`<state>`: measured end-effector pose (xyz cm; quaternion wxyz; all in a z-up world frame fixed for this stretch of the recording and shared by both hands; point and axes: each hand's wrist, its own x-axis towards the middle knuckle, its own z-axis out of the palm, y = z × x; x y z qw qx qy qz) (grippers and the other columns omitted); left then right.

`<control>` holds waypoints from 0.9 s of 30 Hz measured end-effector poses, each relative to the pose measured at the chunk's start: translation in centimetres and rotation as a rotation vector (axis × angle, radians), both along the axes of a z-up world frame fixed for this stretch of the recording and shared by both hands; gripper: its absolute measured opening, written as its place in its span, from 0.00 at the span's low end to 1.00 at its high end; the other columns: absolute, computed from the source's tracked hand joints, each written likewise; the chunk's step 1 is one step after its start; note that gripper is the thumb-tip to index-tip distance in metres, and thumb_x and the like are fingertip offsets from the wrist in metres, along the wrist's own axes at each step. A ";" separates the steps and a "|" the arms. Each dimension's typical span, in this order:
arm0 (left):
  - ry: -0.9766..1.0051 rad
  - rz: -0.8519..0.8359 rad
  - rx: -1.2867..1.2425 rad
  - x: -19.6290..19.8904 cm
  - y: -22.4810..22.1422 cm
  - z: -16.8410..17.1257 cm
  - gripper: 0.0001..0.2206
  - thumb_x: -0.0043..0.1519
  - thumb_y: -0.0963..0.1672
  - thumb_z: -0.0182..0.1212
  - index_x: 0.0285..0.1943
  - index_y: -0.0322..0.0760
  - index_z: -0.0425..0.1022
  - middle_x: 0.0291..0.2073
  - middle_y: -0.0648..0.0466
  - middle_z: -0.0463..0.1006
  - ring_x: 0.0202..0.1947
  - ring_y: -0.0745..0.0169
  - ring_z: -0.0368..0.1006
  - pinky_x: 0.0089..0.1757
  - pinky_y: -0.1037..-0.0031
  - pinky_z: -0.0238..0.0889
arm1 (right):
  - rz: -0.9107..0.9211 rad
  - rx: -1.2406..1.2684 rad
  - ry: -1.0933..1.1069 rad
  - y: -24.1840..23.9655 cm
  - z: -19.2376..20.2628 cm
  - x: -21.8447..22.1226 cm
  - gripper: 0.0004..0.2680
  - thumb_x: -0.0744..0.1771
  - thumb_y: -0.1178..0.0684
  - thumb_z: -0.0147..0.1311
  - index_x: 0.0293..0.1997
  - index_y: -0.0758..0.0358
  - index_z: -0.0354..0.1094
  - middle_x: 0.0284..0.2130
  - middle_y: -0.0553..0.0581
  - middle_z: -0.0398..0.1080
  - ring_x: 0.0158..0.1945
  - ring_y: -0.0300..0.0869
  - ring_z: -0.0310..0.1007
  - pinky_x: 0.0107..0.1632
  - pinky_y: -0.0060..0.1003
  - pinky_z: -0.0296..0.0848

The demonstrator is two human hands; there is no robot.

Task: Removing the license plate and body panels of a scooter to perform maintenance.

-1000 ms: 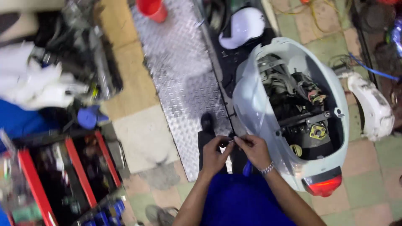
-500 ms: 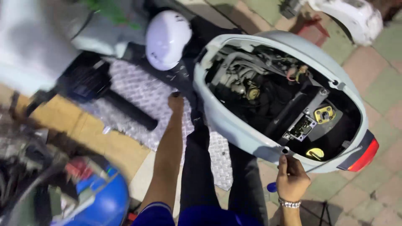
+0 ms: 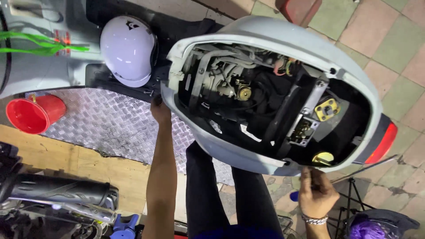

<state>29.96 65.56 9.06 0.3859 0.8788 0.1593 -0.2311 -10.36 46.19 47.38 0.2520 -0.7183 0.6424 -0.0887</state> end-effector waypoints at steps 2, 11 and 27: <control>-0.105 -0.014 -0.169 -0.8 -2.7 10.0 0.11 0.59 0.46 0.63 0.47 0.39 0.81 0.43 0.54 0.85 0.45 0.62 0.78 0.47 0.69 0.69 | -0.073 -0.081 0.065 -1.9 0.1 -2.1 0.08 0.72 0.53 0.63 0.38 0.67 0.72 0.23 0.53 0.68 0.25 0.37 0.60 0.31 0.37 0.59; -0.086 0.017 -0.311 -7.2 -10.4 27.6 0.31 0.62 0.47 0.62 0.74 0.41 0.53 0.74 0.46 0.59 0.70 0.51 0.60 0.63 0.65 0.58 | 0.110 -0.240 0.441 -13.5 -2.9 -4.3 0.29 0.61 0.40 0.68 0.66 0.66 0.65 0.46 0.65 0.69 0.43 0.62 0.73 0.34 0.62 0.72; 0.086 0.321 -0.381 -4.9 -13.7 28.7 0.38 0.41 0.36 0.50 0.69 0.37 0.67 0.62 0.49 0.74 0.58 0.51 0.72 0.55 0.68 0.64 | 0.282 -0.180 0.386 -20.8 -5.4 -4.1 0.34 0.54 0.59 0.53 0.72 0.49 0.69 0.57 0.59 0.72 0.52 0.58 0.74 0.41 0.56 0.76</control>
